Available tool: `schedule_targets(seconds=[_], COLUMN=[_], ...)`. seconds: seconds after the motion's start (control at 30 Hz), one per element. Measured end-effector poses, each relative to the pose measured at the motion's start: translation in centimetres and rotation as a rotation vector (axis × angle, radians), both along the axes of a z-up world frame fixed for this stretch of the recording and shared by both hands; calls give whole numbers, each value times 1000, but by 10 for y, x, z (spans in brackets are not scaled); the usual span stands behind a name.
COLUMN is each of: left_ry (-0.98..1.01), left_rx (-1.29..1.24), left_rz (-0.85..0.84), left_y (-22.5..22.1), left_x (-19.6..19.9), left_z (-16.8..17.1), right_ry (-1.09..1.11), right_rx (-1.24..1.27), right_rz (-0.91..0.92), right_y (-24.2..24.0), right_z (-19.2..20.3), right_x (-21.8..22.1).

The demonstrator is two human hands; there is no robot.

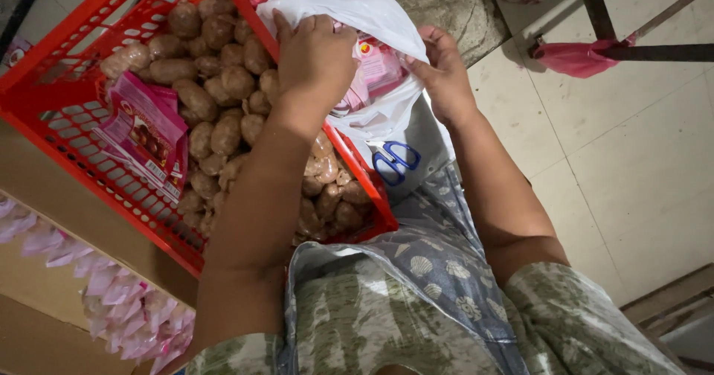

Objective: The person places small round food items into plastic bags by hand and adds pink labels to the bags from a pile.

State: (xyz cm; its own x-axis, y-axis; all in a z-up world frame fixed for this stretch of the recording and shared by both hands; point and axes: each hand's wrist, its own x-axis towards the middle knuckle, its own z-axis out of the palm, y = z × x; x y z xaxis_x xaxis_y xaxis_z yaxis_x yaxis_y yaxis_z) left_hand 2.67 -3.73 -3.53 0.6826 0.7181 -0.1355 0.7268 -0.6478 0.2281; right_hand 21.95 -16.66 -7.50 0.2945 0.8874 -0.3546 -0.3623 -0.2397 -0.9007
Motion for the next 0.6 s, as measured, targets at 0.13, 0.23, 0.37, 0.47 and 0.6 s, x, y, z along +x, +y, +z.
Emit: schedule_targets(seconds=[0.13, 0.23, 0.37, 0.47, 0.6], left_ry=[-8, -1, 70, 56, -637], left_rx=[-2, -8, -37, -22, -57], left_rz=[2, 8, -21, -61, 20], left_y=[-1, -2, -2, -2, 1], left_x=[0, 0, 3, 2, -12], left_z=[6, 12, 36, 42, 49], right_ry=[-149, -554, -843, -949, -901], right_rx=[52, -35, 185, 255, 358], right_rz=[-7, -92, -103, -9, 7], right_y=[1, 3, 12, 18, 24], right_z=[9, 12, 31, 50, 64], right_x=[-1, -8, -23, -37, -50])
